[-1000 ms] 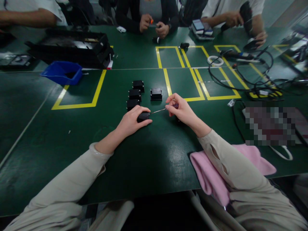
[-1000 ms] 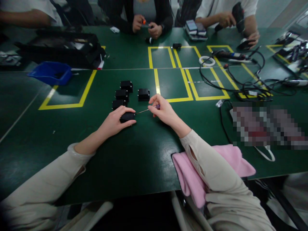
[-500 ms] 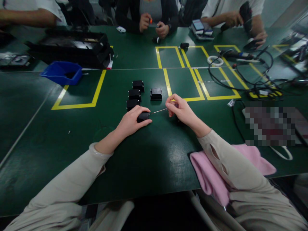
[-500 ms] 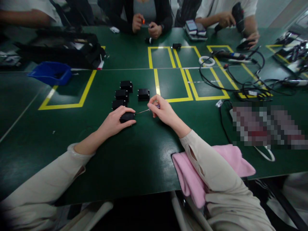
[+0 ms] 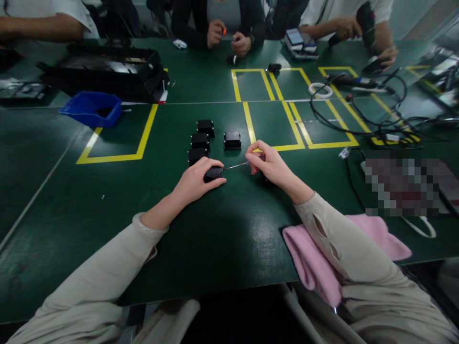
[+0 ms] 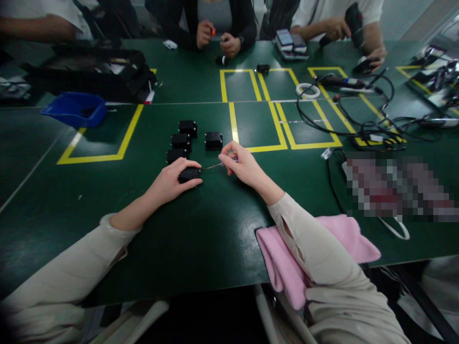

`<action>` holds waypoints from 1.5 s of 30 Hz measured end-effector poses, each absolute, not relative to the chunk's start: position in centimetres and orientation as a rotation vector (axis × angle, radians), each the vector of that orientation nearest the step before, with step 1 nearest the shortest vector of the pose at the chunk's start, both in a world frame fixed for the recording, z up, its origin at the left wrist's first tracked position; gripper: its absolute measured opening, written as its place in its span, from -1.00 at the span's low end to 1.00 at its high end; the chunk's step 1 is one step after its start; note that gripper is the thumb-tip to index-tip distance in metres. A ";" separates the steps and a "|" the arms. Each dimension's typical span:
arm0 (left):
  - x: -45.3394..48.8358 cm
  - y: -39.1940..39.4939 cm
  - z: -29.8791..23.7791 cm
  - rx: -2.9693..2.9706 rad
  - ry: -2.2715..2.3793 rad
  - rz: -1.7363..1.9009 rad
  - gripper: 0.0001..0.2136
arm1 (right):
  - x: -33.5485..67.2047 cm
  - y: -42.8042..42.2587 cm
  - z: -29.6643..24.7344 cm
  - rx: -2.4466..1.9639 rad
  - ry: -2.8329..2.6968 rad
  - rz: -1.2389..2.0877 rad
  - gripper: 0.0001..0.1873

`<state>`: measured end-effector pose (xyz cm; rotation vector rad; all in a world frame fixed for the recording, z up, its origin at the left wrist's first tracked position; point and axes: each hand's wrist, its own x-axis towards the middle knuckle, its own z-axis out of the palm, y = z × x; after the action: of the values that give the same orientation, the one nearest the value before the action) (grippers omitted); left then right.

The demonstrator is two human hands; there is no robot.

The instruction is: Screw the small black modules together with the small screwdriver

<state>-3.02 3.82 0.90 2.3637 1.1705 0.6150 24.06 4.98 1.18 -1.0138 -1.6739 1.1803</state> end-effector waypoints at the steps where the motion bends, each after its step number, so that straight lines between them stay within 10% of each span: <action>1: -3.0 3.8 0.9 2.361 1.170 0.615 -0.65 | 24.0 5.0 1.2 -1.012 -1.672 1.192 -0.78; 45: -2.9 3.8 1.1 2.340 1.186 0.608 -0.67 | 23.9 5.0 1.1 -0.998 -1.639 1.213 -0.71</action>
<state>-2.86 3.79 1.12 2.3404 1.1857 0.6081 23.91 4.98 1.06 -0.9978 -1.6390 1.2127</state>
